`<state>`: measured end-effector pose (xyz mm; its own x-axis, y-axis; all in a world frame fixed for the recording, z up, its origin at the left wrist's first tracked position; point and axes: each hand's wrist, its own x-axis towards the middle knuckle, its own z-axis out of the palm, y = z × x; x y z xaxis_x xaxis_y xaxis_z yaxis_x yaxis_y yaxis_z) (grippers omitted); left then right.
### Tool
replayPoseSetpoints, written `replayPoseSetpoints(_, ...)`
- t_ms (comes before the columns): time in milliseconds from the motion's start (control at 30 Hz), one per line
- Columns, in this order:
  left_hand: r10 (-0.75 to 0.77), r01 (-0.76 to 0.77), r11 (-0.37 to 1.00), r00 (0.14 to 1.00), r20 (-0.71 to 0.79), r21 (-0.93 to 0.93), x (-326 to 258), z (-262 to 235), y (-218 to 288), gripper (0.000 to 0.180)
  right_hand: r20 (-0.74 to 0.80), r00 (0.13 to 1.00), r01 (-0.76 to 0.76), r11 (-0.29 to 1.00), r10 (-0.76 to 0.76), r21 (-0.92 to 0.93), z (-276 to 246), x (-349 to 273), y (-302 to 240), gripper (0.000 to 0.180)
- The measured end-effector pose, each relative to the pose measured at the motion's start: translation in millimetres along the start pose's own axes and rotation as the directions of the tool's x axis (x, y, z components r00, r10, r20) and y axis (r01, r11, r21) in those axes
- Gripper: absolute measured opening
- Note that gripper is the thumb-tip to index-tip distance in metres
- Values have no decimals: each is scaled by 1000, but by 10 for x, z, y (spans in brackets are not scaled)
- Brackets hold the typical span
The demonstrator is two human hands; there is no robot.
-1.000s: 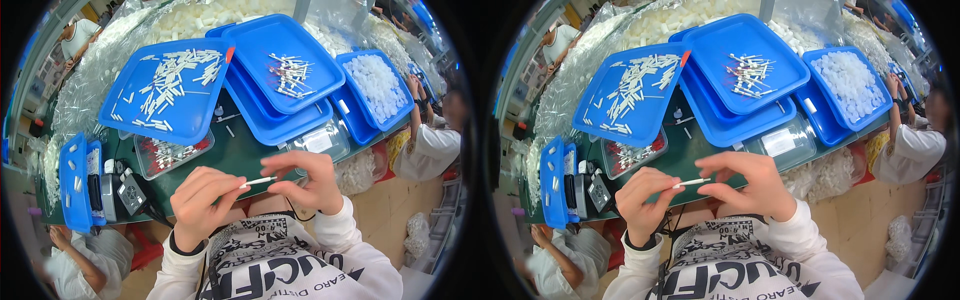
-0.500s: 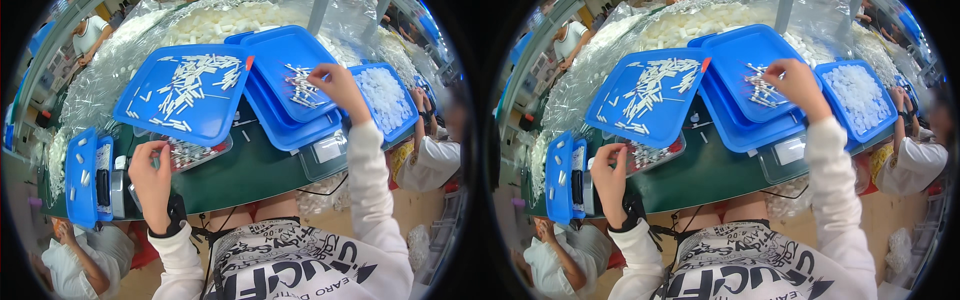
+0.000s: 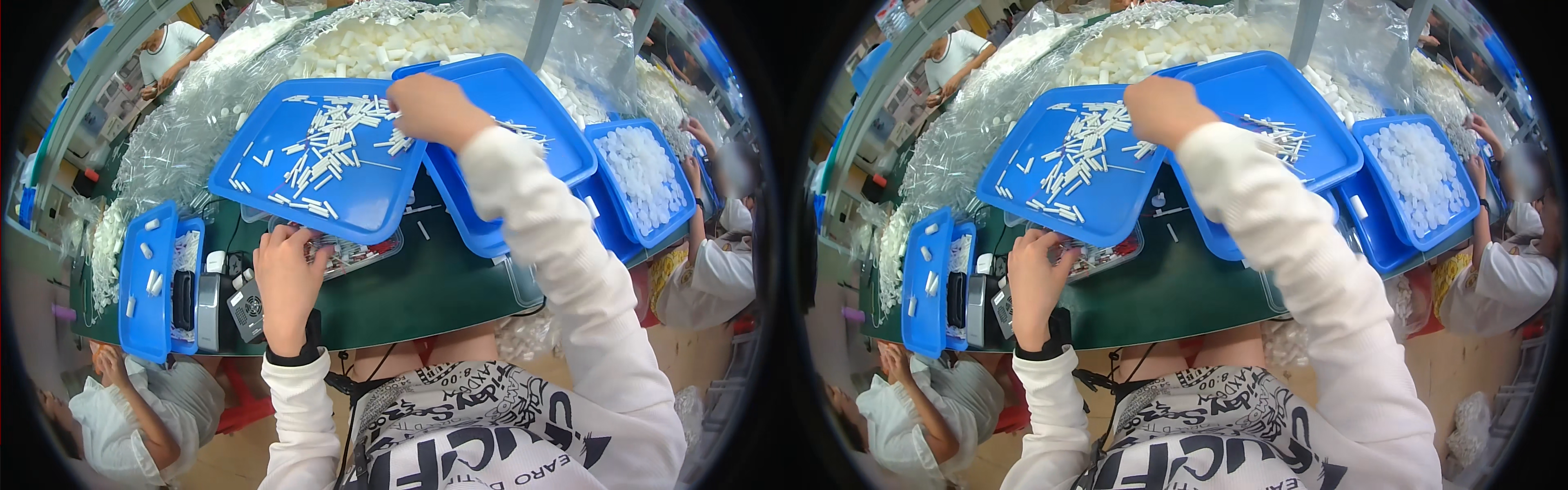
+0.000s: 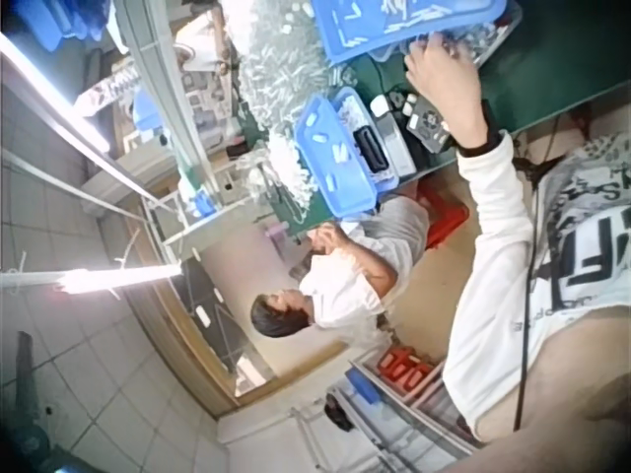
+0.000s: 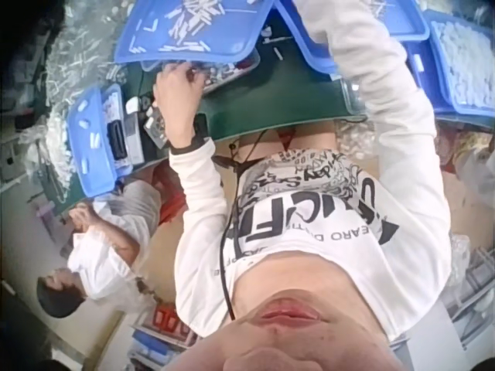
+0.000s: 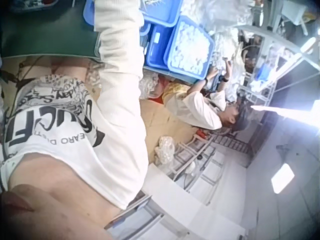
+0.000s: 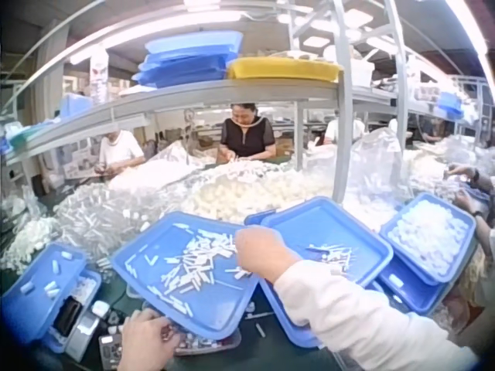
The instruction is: The person repeatedly picks up small white cylindrical pieces and thin metal rods from blue trays on a table. They insert the rods into the cylinders by hand and place the assembled units into a separate tray. The process is repetitive and performed one unit at a time.
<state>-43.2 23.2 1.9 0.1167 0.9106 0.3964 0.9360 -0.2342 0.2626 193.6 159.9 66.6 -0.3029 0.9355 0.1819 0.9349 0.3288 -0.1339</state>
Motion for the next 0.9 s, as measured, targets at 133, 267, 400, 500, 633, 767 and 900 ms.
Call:
replayPoseSetpoints(133,-1,0,1000,1000,-2,-31,1,-12,-7,16,98,993,-53,997,59,-64,275,244,-84,25)
replayPoseSetpoints(267,-33,29,995,999,-42,-97,22,25,-126,12,22,1000,-11,1000,11,-16,328,191,16,14)
replayPoseSetpoints(400,-2,-1,990,1000,-19,-138,21,35,-106,11,-119,993,5,987,14,158,319,57,88,14)
replayPoseSetpoints(500,25,-24,989,1000,-1,-144,32,117,-105,12,-229,973,31,972,25,235,285,-46,51,17)
replayPoseSetpoints(633,-5,8,986,1000,24,-164,-9,92,-103,10,-399,916,141,907,32,397,104,-433,-30,17)
replayPoseSetpoints(767,24,-23,997,1000,2,-74,-15,43,-82,9,-399,913,198,760,87,619,-184,-1058,-208,19)
replayPoseSetpoints(900,15,-19,999,997,-74,-49,-34,-33,-68,10,-302,924,131,548,235,826,-160,-1529,-300,21)
